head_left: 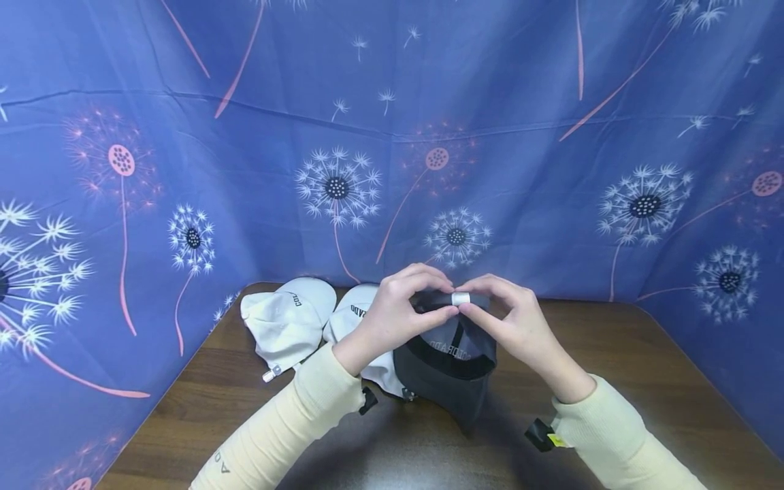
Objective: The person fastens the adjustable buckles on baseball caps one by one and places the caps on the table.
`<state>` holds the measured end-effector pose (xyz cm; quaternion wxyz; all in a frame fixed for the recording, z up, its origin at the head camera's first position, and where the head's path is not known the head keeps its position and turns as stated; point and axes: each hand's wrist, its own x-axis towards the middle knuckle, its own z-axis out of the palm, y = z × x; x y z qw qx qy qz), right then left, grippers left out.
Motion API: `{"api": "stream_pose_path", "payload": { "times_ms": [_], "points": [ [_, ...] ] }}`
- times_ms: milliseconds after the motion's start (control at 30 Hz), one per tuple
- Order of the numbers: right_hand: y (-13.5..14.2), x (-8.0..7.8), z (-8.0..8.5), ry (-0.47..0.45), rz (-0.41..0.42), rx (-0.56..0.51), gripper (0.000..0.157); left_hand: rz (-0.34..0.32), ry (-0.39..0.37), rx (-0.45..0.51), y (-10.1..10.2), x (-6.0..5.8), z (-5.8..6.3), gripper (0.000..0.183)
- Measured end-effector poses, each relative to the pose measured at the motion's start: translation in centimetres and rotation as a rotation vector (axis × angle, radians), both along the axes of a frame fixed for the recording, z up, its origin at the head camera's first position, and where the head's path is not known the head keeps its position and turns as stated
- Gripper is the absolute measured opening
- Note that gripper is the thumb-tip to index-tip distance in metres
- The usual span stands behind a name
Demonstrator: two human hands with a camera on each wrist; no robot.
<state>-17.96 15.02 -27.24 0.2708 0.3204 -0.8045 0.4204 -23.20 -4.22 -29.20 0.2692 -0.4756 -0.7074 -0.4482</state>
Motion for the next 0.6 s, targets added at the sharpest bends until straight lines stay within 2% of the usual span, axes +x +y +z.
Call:
{"api": "stream_pose_path", "payload": {
  "times_ms": [133, 333, 600],
  "points": [
    [0.0, -0.1, -0.2, 0.007, 0.002, 0.009, 0.020, 0.002, -0.014, -0.014, 0.0, 0.1, 0.2, 0.018],
    [0.8, -1.3, -1.4, -0.027, 0.012, 0.012, 0.025, 0.022, -0.051, -0.031, -0.1, 0.5, 0.5, 0.016],
    [1.0, -1.3, -1.3, -0.103, -0.078, -0.011, 0.014, 0.029, -0.095, 0.007, -0.2, 0.4, 0.2, 0.017]
  ]
}}
